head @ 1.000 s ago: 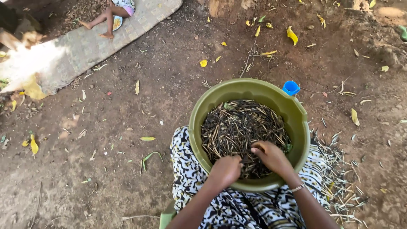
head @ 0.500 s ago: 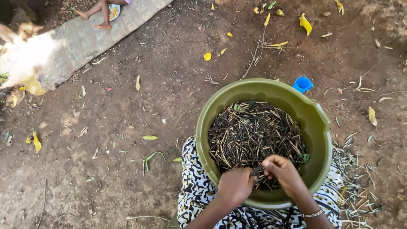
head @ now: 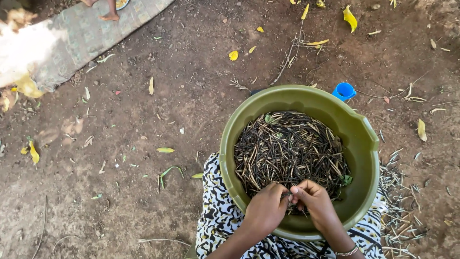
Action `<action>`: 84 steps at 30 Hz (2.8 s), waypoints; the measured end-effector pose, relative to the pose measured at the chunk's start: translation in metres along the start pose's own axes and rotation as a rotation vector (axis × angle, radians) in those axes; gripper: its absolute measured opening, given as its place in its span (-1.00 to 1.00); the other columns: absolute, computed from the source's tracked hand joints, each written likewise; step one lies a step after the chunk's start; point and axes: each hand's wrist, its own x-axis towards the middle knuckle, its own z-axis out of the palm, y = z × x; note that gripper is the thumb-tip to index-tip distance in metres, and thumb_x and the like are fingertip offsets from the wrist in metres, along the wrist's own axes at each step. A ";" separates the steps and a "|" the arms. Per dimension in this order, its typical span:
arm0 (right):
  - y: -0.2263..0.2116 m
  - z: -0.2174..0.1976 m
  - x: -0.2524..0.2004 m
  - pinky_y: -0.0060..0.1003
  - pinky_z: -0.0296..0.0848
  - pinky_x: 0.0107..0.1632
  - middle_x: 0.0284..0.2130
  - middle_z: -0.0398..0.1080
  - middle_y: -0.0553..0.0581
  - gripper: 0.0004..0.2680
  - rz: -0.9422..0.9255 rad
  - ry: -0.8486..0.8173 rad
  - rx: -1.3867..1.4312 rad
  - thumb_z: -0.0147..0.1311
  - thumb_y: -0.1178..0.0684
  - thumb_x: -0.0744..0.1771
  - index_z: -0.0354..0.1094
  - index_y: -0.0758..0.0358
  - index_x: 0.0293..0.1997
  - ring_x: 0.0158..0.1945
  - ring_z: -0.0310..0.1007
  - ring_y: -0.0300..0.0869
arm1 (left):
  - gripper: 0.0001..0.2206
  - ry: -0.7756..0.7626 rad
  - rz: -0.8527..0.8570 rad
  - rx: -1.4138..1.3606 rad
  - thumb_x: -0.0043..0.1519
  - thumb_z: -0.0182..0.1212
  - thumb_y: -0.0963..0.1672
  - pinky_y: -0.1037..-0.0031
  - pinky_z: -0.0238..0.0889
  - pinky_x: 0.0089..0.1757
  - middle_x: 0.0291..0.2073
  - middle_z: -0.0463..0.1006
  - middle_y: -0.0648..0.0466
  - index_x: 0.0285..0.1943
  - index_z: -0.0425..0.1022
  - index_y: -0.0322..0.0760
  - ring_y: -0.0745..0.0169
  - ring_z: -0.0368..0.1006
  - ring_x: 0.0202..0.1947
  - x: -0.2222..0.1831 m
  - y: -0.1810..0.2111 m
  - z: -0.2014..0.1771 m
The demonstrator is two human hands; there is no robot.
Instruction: Shelling dried beans by hand into a plastic bowl while sitting outdoors.
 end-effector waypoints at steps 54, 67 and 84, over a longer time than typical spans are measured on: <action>-0.003 -0.009 -0.002 -0.21 0.54 -0.32 -0.49 0.49 0.31 -0.92 -0.119 -0.073 0.219 0.21 0.22 0.34 0.51 0.46 -0.18 -0.45 0.49 -0.02 | -0.73 -0.154 -0.040 -1.006 0.47 0.11 -0.05 0.58 0.08 -0.26 -0.23 0.73 0.04 0.02 0.70 -0.25 0.52 0.45 -0.31 0.031 -0.037 0.033; 0.003 -0.008 -0.006 -0.26 0.40 -0.33 -0.51 0.43 0.13 -0.88 -0.146 -0.043 0.133 0.25 0.15 0.35 0.43 0.26 -0.38 -0.44 0.39 -0.15 | -0.79 0.069 0.062 -0.603 0.32 0.28 0.02 0.60 0.20 -0.34 -0.32 0.77 0.26 -0.19 0.77 -0.03 0.63 0.44 -0.47 0.008 -0.018 0.013; -0.007 -0.002 -0.009 -0.23 0.54 -0.10 -0.28 0.56 0.29 -0.76 -0.025 -0.128 0.276 0.10 0.16 0.40 0.45 0.51 0.16 -0.22 0.54 -0.05 | -0.81 0.125 0.094 -0.885 0.35 0.24 -0.11 0.39 0.49 0.00 -0.32 0.76 0.02 -0.18 0.74 -0.28 0.25 0.68 -0.26 0.011 -0.018 0.013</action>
